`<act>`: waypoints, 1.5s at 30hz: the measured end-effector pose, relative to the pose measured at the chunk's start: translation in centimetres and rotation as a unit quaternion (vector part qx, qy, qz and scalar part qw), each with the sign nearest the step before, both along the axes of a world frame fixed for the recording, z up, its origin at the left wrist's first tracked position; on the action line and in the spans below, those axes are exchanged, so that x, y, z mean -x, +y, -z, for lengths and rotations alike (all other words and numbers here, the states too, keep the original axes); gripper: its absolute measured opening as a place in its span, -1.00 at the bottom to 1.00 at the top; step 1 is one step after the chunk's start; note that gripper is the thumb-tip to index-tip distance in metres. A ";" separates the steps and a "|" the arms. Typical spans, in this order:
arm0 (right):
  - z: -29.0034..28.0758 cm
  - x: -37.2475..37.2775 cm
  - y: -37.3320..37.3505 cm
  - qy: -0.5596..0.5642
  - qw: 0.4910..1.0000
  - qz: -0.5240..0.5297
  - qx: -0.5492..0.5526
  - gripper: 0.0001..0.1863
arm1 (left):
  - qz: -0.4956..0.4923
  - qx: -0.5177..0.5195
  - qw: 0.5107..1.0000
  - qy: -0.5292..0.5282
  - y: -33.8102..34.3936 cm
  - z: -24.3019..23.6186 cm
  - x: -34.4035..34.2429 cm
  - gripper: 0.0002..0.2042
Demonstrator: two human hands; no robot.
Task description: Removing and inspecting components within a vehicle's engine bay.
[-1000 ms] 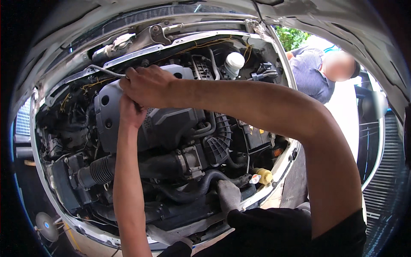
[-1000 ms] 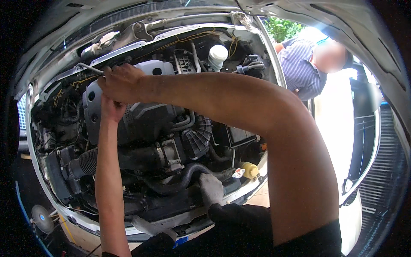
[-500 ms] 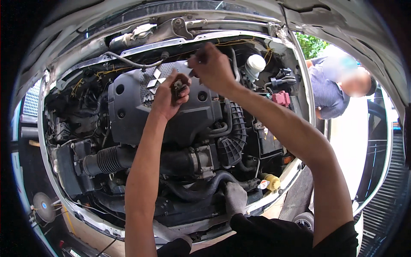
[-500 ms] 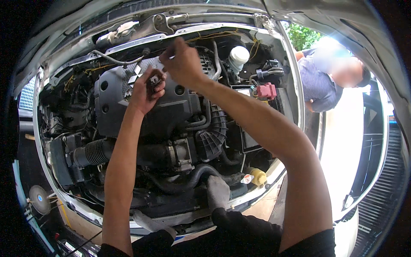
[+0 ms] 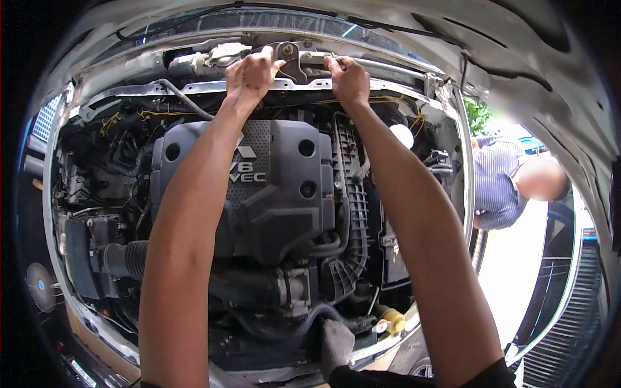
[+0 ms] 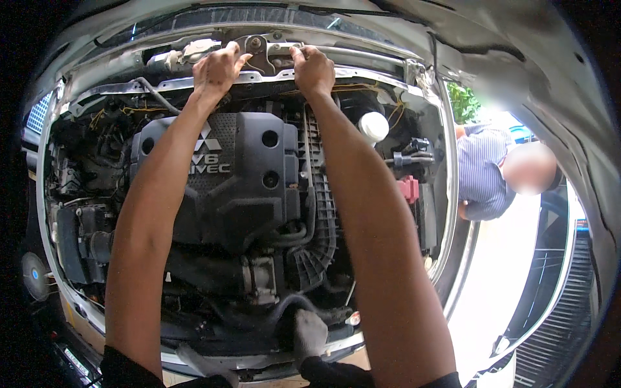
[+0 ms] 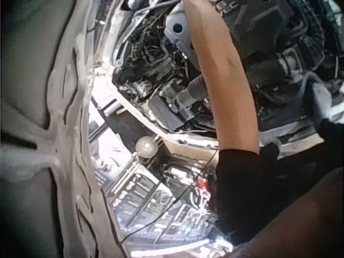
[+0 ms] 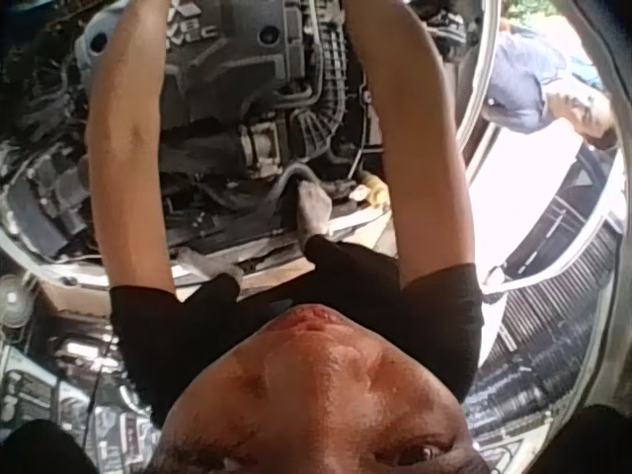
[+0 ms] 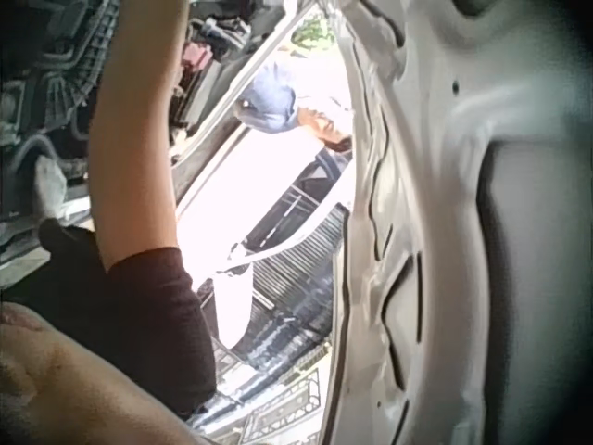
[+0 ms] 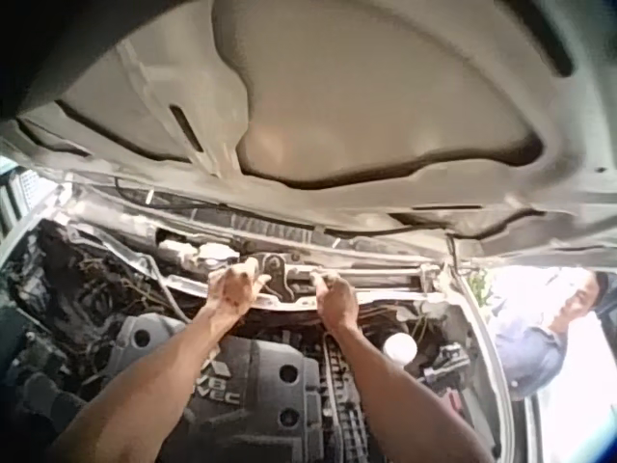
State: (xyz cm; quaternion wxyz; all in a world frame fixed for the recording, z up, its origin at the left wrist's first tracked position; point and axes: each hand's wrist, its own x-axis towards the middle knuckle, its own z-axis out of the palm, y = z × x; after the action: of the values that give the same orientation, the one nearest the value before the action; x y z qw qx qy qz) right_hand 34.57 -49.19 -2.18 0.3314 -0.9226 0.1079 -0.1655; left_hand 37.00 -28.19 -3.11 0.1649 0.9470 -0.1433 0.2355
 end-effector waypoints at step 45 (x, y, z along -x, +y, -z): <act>1.7 -9.1 -0.9 -0.107 0.986 -0.126 0.007 -0.67 | -0.074 0.056 0.985 0.142 -3.1 1.2 -4.3 -0.44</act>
State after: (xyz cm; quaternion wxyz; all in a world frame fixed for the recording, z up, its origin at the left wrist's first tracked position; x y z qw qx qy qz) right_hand 43.68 -50.11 -3.91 0.3527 -0.9080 -0.0469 -0.2213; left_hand 41.32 -31.28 -4.33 0.2187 0.9680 -0.0343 0.1178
